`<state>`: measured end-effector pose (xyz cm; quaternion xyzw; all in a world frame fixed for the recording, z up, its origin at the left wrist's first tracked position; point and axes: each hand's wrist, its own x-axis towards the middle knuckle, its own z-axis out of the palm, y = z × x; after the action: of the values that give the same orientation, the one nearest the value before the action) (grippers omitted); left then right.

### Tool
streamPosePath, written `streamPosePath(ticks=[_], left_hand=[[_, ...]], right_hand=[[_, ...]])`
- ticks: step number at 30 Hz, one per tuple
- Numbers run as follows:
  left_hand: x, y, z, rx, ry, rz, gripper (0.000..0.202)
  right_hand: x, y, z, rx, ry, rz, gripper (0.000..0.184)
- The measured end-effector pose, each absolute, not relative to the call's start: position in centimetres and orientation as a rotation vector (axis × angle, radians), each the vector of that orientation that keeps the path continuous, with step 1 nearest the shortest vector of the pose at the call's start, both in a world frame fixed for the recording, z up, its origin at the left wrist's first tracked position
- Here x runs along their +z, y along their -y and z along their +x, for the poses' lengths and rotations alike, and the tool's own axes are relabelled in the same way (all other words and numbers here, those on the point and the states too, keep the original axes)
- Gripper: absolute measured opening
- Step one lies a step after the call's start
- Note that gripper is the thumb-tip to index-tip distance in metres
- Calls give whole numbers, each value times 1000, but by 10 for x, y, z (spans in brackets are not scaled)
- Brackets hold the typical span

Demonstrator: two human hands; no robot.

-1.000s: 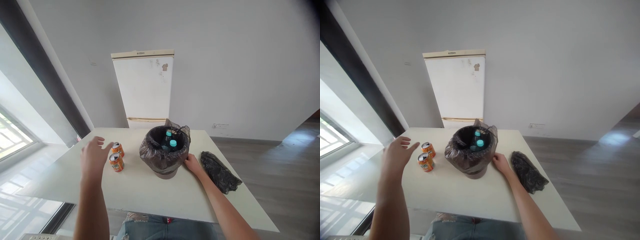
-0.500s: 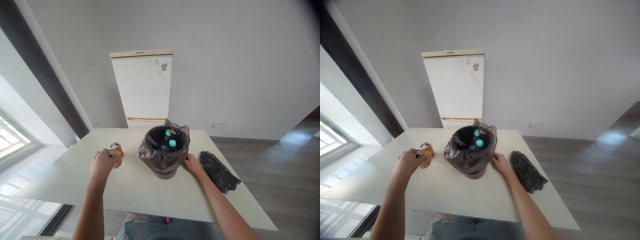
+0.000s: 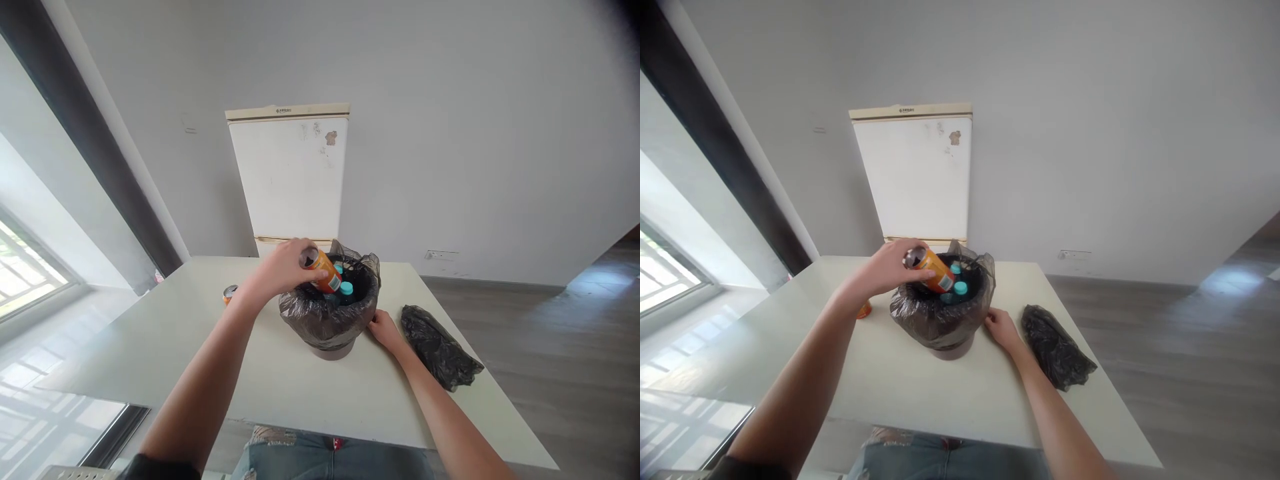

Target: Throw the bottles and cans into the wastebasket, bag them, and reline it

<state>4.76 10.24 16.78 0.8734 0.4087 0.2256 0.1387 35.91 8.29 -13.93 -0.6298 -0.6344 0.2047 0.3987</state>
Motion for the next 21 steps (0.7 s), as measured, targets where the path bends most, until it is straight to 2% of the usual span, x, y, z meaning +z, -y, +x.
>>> streamPosePath(ticks=[3, 7, 11, 21], left_hand=[[163, -125, 61, 244, -1159, 2600, 50], [156, -131, 79, -4, -1186, 2712, 54], [150, -126, 96, -306, -1079, 2873, 38], [138, -133, 106, -539, -1051, 2845, 37]], right_hand=[[-137, -82, 359, 521, 1605, -1589, 28], [-136, -81, 358, 516, 1594, -1600, 26], [-134, -82, 356, 515, 1588, -1609, 25], [-122, -76, 351, 529, 1573, -1604, 23]])
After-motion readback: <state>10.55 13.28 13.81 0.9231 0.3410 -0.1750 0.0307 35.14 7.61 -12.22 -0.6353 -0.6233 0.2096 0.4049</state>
